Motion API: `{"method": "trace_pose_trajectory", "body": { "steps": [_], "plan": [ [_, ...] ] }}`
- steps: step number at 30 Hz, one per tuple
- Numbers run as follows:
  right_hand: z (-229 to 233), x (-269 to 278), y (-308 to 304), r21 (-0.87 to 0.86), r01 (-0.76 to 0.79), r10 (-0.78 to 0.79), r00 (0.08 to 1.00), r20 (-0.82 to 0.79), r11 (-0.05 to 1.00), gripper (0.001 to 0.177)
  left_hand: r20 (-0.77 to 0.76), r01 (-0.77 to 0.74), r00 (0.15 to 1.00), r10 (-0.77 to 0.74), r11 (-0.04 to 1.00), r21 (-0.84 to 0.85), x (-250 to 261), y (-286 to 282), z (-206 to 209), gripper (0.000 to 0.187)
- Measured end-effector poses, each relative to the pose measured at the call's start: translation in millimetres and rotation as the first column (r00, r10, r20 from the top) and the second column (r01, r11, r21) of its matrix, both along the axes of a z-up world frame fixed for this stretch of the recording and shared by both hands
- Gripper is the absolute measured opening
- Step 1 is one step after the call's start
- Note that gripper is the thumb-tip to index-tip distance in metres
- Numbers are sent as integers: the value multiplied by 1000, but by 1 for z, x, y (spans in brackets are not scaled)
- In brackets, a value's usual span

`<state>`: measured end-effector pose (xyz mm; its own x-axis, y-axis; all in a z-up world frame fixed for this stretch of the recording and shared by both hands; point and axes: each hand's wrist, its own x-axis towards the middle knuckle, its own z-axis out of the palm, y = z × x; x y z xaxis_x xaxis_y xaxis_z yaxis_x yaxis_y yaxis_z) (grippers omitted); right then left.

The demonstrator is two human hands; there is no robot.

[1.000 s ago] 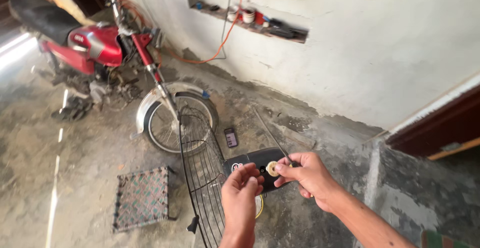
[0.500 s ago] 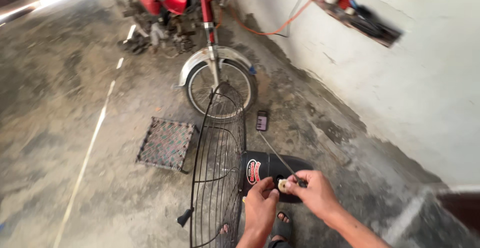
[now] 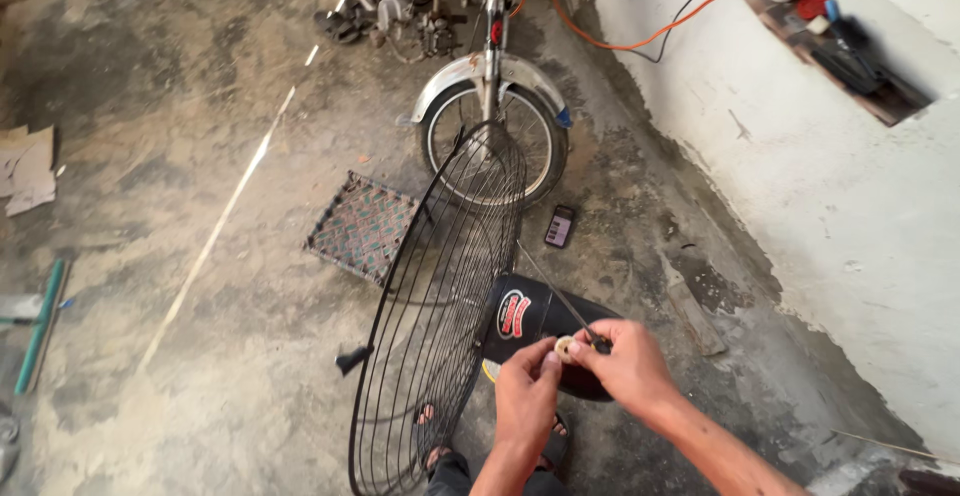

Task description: The person disassembles a standing electric fan using a screwdriver. They remove the front grille, unscrew the central hub to detach the fan blades, and then remove the rear grille. The components are placed on the floor.

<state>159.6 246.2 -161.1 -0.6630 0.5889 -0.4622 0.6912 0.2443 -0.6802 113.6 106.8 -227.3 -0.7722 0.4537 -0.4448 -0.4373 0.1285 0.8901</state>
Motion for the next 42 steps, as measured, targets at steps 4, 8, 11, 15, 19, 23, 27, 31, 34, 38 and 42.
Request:
{"method": "trace_pose_trajectory", "body": {
  "steps": [4, 8, 11, 15, 19, 23, 27, 31, 34, 38, 42],
  "plan": [
    [3, -15, 7, 23, -77, 77, 997, -22, 997, 18, -23, -29, 999, 28, 999, -24, -6, 8, 13, 29],
    [2, -23, 14, 64, -151, 154, 987, -50, 986, 17, -59, -35, 998, 24, 981, -192, -9, 11, 25, 27],
    [-1, -23, 17, 53, -187, 188, 982, -7, 981, 18, -71, -89, 995, 76, 977, -195, -9, 13, 28, 25],
    [5, -20, 21, 28, -186, 182, 976, 118, 982, 27, -77, -94, 994, 81, 978, -185, -8, 12, 26, 25],
    [49, -8, 44, 136, -328, 328, 944, 25, 935, 34, -122, -106, 988, 90, 985, -134, -13, 7, 23, 27],
    [118, 8, 59, 105, -479, 423, 843, 331, 872, 40, -134, -121, 985, 109, 989, -87, -19, 1, 27, 31],
    [159, 5, 42, 118, -596, 482, 736, 475, 794, 33, -131, -61, 989, 61, 998, 5, -21, -1, 41, 33],
    [174, -5, 31, 215, -675, 553, 715, 427, 706, 29, -259, -6, 966, -15, 997, -82, -22, -3, 49, 30],
    [179, -10, 33, 211, -691, 570, 701, 428, 691, 26, -304, -29, 953, -4, 994, -103, -21, -2, 47, 27],
    [187, -14, 34, 259, -727, 577, 671, 466, 636, 26, -252, -79, 967, 41, 987, -141, -20, -3, 38, 28],
    [196, -17, 32, 296, -759, 584, 641, 498, 580, 27, -160, -5, 987, -9, 996, -86, -15, -2, 30, 34]
  ]
}}
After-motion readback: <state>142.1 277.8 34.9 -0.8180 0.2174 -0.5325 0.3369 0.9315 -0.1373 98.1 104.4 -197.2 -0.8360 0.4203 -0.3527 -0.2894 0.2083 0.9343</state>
